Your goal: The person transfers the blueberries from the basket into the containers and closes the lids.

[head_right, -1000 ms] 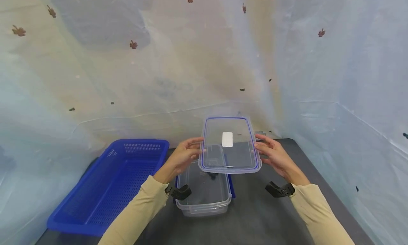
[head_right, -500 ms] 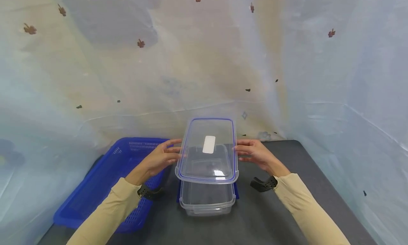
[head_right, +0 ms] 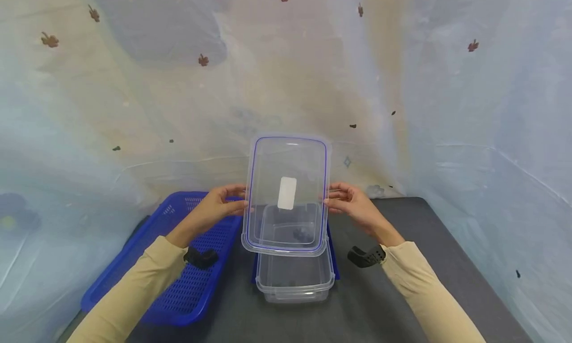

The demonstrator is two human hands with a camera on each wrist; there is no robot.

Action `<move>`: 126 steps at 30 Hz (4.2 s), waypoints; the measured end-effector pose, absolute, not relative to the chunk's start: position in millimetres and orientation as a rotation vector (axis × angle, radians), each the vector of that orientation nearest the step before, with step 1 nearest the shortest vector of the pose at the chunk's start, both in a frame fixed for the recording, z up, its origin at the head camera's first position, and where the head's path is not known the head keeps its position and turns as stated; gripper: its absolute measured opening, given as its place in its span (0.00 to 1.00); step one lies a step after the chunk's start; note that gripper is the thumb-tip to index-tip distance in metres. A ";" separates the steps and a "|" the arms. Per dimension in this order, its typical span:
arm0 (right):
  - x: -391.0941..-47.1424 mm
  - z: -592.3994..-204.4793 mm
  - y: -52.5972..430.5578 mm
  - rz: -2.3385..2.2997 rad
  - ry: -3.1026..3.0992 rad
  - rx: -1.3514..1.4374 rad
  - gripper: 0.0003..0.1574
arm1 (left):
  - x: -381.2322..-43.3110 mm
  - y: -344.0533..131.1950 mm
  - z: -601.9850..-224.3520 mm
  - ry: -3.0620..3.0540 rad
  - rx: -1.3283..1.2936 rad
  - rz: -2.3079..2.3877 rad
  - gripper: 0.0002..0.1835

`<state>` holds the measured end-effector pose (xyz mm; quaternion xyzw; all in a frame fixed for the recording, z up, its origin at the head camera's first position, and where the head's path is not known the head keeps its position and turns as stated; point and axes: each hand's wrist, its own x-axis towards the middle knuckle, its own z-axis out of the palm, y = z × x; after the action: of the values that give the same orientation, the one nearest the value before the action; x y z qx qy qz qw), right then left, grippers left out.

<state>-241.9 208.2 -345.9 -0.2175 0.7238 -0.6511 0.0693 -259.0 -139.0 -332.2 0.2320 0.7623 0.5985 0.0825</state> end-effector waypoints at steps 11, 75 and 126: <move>-231.3 -348.5 208.5 -1.751 2.665 -1.450 0.26 | -263.5 -143.9 -325.1 2.519 1.391 1.575 0.21; -248.7 -439.9 196.3 -0.015 3.271 -1.649 0.35 | -289.2 -101.3 -404.6 2.819 1.851 -0.684 0.23; -192.1 -477.0 165.5 -2.025 2.918 -0.078 0.26 | -194.4 -59.4 -476.2 2.603 0.032 2.244 0.23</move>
<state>-192.1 165.5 -477.0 -0.0215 0.8041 -0.5580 -0.2038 -194.4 -59.4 -476.2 0.0092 0.7492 0.6457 -0.1471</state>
